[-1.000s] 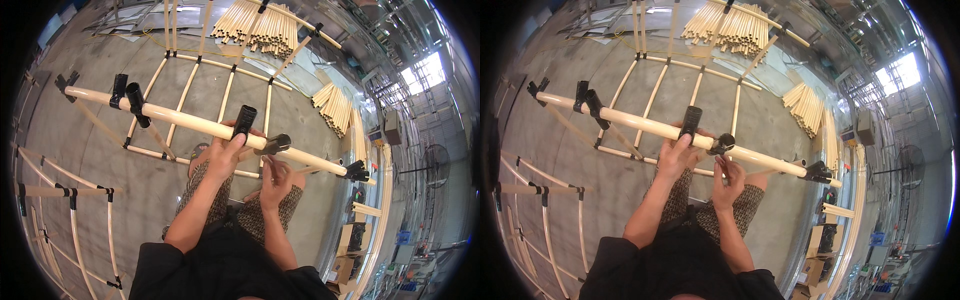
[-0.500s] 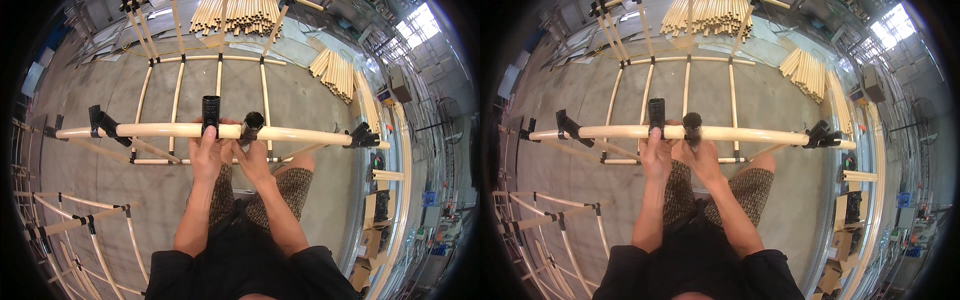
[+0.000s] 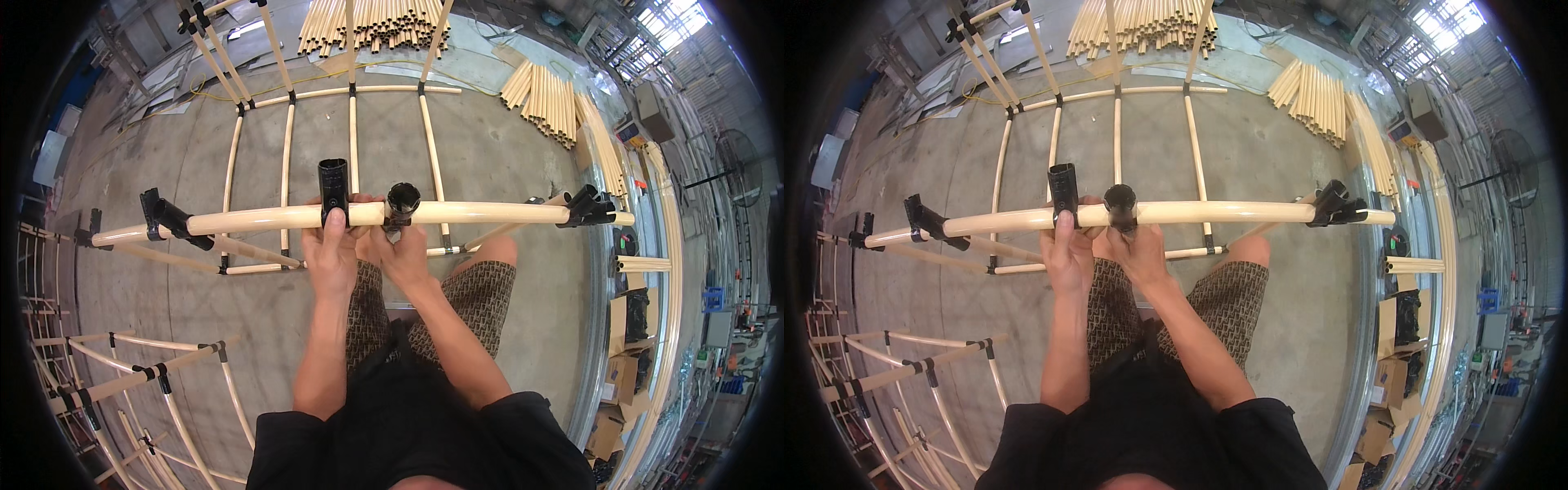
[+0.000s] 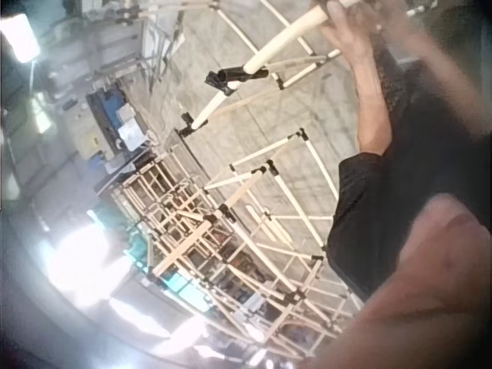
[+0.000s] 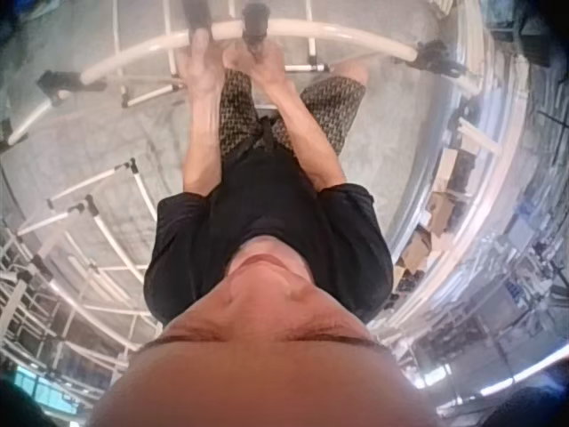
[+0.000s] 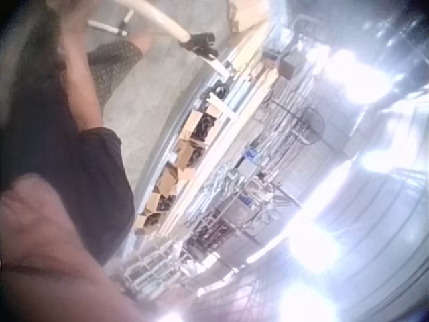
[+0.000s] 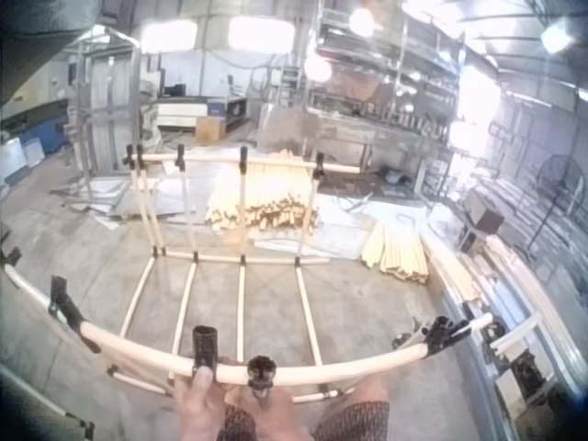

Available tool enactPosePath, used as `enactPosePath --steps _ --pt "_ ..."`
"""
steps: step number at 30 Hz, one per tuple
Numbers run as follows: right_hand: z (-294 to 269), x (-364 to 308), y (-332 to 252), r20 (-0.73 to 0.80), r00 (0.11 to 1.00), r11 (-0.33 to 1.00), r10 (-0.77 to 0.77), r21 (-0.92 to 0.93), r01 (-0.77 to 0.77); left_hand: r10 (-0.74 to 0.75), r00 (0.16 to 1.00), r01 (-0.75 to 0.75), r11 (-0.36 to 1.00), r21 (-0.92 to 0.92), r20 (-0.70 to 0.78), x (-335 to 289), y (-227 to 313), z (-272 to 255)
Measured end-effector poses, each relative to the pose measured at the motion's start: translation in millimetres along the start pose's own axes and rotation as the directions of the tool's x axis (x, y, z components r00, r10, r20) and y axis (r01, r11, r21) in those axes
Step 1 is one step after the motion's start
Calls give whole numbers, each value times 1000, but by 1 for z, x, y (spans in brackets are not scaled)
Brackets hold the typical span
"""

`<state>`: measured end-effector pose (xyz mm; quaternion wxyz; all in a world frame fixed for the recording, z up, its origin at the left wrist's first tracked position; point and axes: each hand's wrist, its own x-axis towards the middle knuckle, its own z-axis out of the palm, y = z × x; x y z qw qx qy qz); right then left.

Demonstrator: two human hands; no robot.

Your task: The person attaches plastic connectors to a metal pole, joins the pole to a larger metal structure, and secures the joints using a power drill.

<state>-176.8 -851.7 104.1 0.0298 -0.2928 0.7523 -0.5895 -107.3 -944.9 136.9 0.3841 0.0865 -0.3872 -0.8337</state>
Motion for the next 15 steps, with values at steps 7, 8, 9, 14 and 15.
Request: enactPosePath --steps 7,8,9,14,15 --pt "-8 2 11 80 997 1000 -18 23 16 2 996 -1 1000 8 -90 3 -14 -6" --pt "-10 0 12 63 997 999 -42 1 42 -13 995 15 1000 17 -103 3 -19 -17" --pt "-11 -4 7 107 993 998 41 -49 -36 -3 995 5 1000 15 -103 4 -21 -22" --pt "-25 -5 0 166 979 987 118 -131 -97 -2 996 15 989 146 -89 6 -6 -17" --pt "-36 -10 4 137 989 990 56 -137 -37 -4 993 25 983 181 -115 4 -5 -15"
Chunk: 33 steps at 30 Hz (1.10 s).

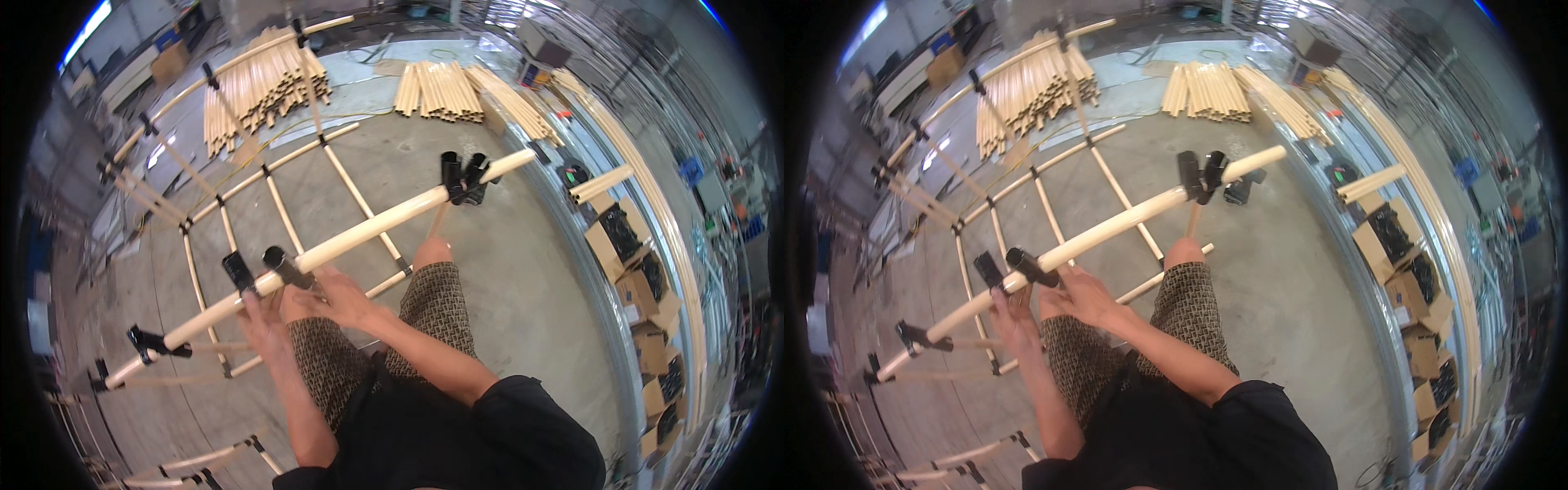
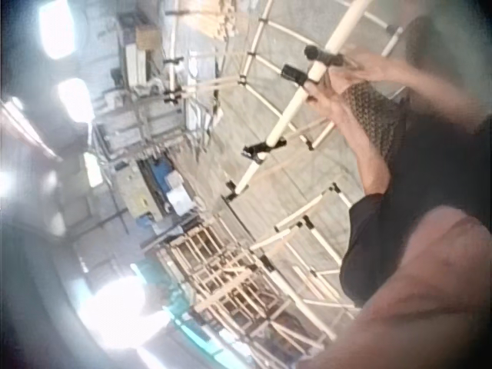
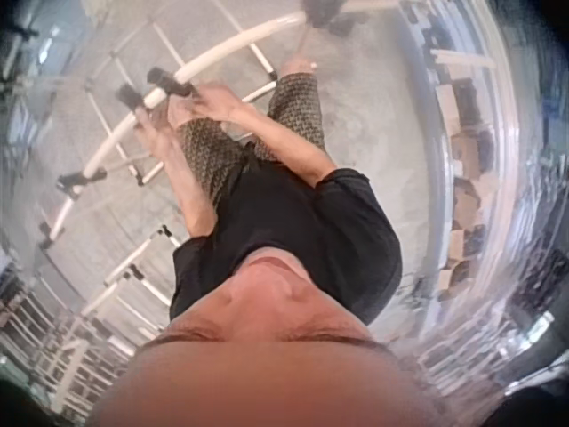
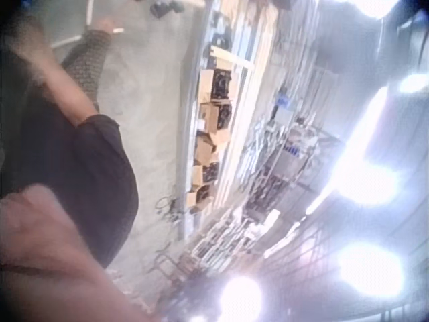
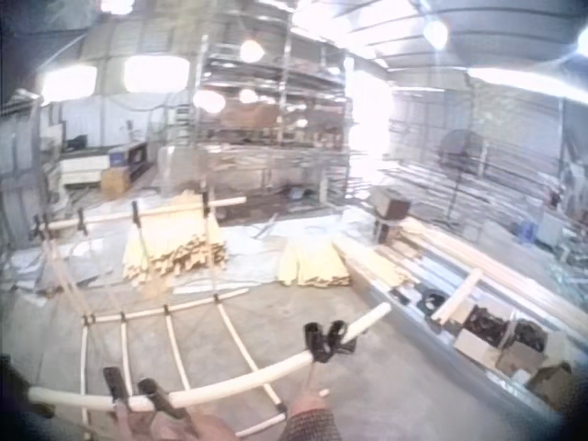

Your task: The person attaches plastic connectors to a metal pole, joins the pole to a larger metal structure, and secures the joints using a power drill.

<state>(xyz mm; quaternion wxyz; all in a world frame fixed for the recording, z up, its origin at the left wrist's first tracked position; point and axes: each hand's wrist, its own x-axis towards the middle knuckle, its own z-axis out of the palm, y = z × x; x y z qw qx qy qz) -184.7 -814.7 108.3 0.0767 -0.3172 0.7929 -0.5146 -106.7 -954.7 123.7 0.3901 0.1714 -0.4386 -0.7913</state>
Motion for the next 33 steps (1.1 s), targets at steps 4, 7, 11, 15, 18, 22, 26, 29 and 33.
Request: enactPosePath --steps 4,7,11,15,18,22,26,29,33 --pt "-69 -46 21 30 977 959 212 185 -214 -34 997 16 972 235 73 -18 10 -31" --pt "-146 -81 59 -296 952 867 -81 -492 -79 -305 924 186 885 427 231 -39 -1 -40" --pt "-189 -94 82 -558 758 940 339 178 -290 -419 799 187 856 482 433 -75 -21 18" --pt "-208 -89 85 -631 712 949 306 142 -282 -287 716 -215 776 592 636 -75 -8 93" --pt "-212 -65 84 -683 692 956 233 29 -292 -89 624 -542 666 512 776 -60 3 149" --pt "-211 -24 87 -780 623 943 -52 -244 -227 -23 577 -681 537 497 816 -34 -10 210" --pt "-214 -8 82 -697 716 889 23 -314 -334 -304 481 -699 433 569 822 -12 -39 247" --pt "-211 -8 82 -698 715 931 42 -232 -281 -545 462 -623 362 694 699 3 -56 263" --pt "-212 -9 97 -728 682 930 -71 -296 -219 -503 497 -611 376 697 707 -1 -56 267"
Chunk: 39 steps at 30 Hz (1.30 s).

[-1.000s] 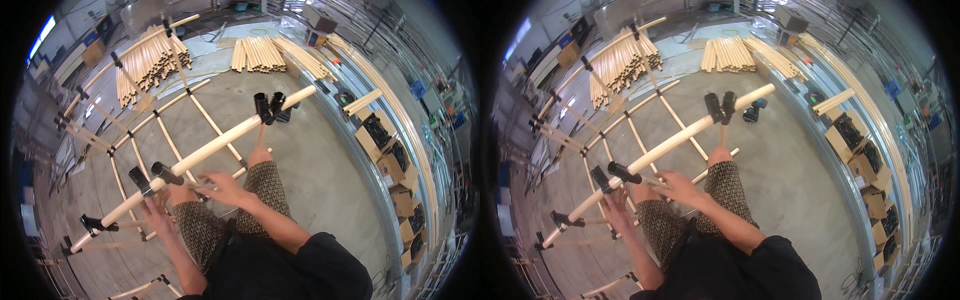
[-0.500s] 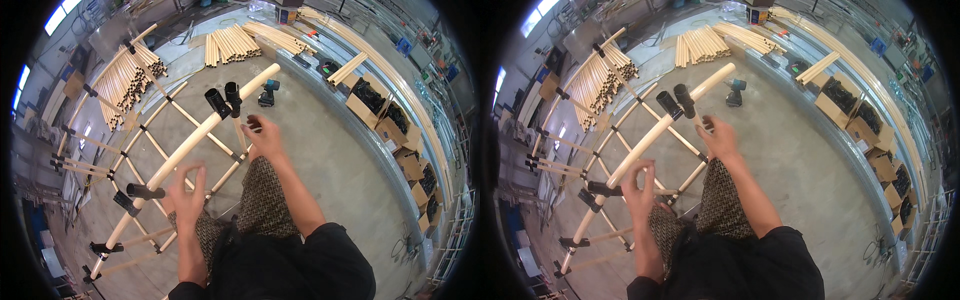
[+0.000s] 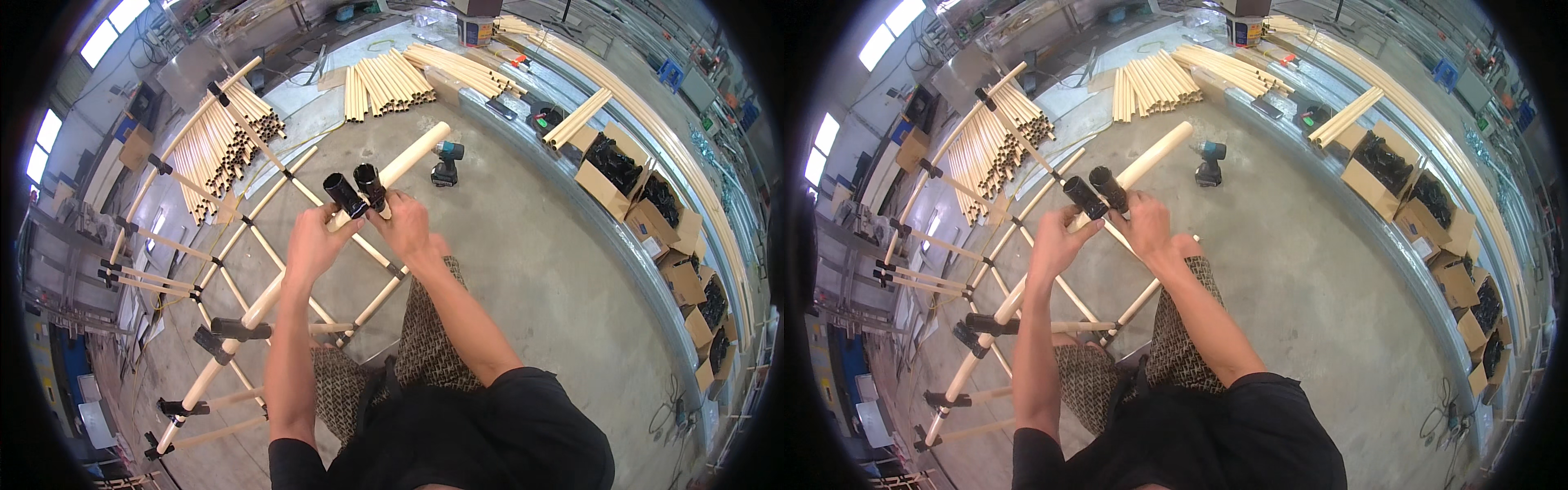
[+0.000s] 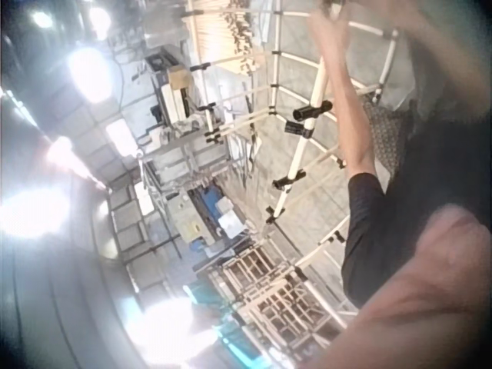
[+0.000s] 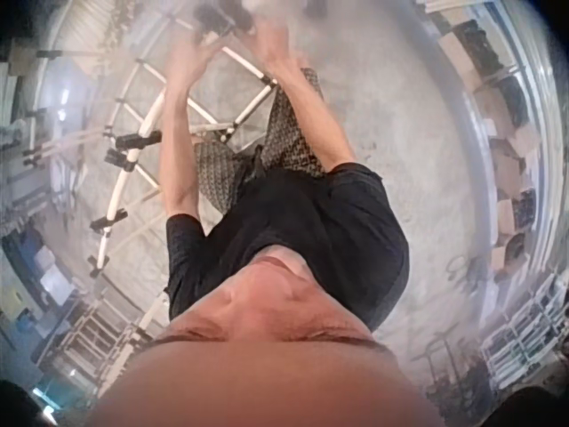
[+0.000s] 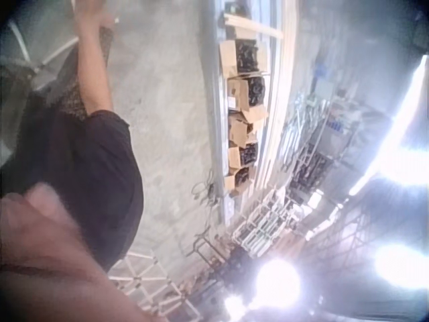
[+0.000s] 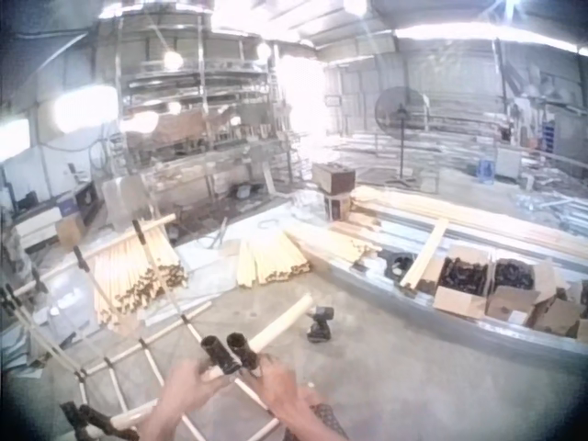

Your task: The person attaches plastic connectors to a metal pole, joins the pole to a larger metal structure, and secures the joints using a power drill.

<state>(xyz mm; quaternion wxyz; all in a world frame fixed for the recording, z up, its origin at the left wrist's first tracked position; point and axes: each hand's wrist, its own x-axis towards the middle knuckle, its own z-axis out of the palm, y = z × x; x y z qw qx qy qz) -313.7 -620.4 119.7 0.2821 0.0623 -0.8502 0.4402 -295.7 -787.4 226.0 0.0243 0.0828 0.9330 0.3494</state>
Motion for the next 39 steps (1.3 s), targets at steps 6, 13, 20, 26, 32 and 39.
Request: enactPosePath --steps 6,13,20,26,32,39 --pt "4 -2 10 -48 998 996 -38 73 42 -83 993 89 994 63 -87 -3 21 4" --pt "-14 21 21 -102 994 979 44 204 -23 -94 981 111 989 95 -172 -4 25 8" --pt "0 27 35 -95 992 900 82 434 -33 -87 976 113 986 122 -201 -6 29 5" --pt "-5 29 25 -33 983 836 179 532 -135 -56 964 108 976 190 -261 -12 27 10" --pt "4 19 39 -43 982 846 183 515 -135 40 955 37 967 253 -293 -20 23 20" --pt "-21 32 43 32 999 927 19 374 -30 -40 972 80 982 170 -231 -19 32 8"
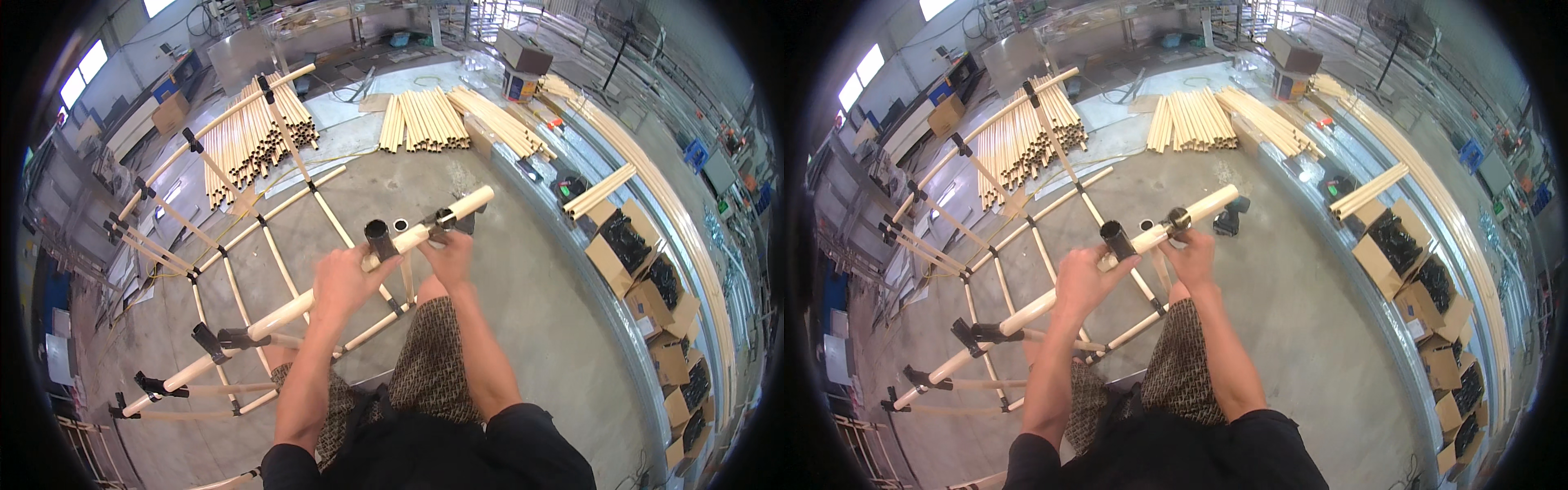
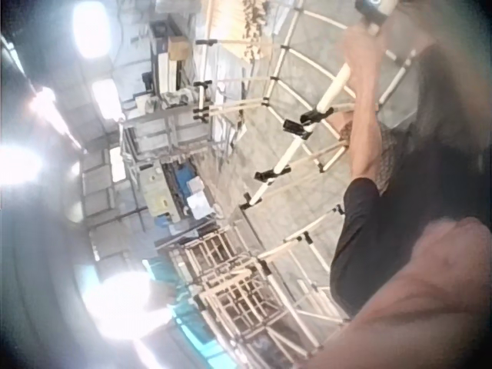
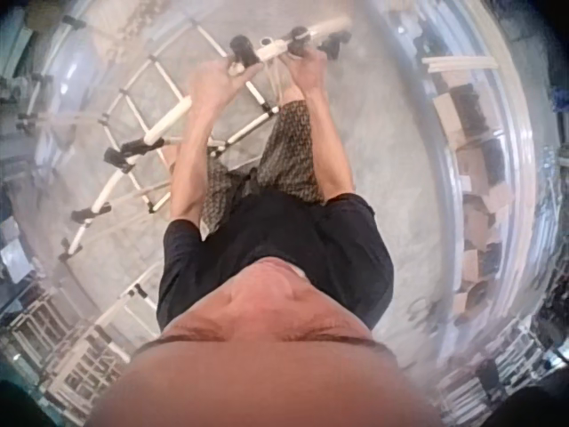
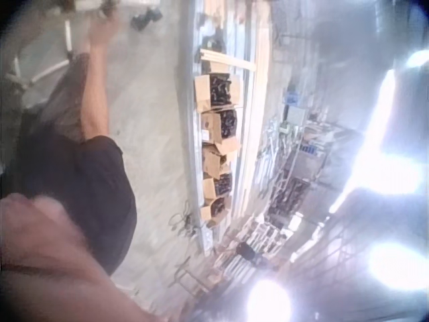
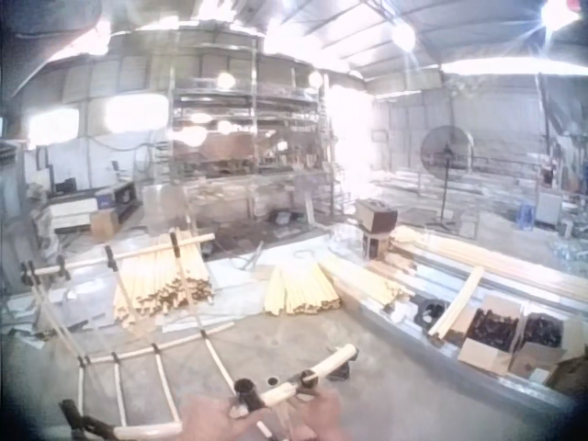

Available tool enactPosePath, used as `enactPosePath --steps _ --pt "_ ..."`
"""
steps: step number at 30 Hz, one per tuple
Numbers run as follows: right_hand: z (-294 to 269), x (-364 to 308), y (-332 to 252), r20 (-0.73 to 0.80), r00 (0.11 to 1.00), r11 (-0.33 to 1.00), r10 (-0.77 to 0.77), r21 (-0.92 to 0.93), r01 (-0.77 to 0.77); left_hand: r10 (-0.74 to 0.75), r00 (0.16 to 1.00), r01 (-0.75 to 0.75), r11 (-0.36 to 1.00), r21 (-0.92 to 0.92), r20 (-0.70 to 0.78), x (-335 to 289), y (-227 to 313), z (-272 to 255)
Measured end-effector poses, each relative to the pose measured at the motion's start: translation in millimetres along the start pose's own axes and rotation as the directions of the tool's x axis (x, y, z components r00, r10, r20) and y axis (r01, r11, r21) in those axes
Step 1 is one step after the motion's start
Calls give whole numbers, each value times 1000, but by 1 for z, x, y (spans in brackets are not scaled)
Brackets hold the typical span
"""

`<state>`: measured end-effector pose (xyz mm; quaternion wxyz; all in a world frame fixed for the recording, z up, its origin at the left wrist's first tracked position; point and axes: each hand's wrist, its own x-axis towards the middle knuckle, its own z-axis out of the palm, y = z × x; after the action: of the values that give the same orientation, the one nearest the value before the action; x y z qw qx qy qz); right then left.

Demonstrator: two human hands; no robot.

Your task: The person attaches plastic connectors to a metal pole, joins the pole to a larger metal structure, and secures the joints using a power drill.

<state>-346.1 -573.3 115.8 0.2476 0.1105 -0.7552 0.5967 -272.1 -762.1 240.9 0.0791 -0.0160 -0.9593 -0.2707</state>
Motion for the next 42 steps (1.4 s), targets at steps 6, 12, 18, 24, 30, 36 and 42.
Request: enactPosePath --steps 6,12,18,24,30,36,42 --pt "-13 2 -37 105 987 975 126 -198 -103 32 999 -32 999 13 -27 -7 -4 1" --pt "-6 -5 -23 19 998 977 64 -207 -59 32 999 -32 999 8 -25 -1 -4 5" --pt "9 0 -8 21 1000 1000 13 27 -13 27 999 -27 1000 7 -29 -1 -1 1" --pt "-1 1 -26 75 990 986 116 -130 -106 40 998 -38 999 39 -53 0 -4 5" --pt "-8 3 -65 158 974 939 163 -329 -104 26 998 -22 998 57 -60 1 -7 3" --pt "24 -6 -12 -4 998 997 -67 49 67 39 997 -37 999 29 -66 4 -7 11" --pt "33 -3 -7 37 997 993 -74 -93 77 -6 999 6 1000 4 -36 7 -6 3"
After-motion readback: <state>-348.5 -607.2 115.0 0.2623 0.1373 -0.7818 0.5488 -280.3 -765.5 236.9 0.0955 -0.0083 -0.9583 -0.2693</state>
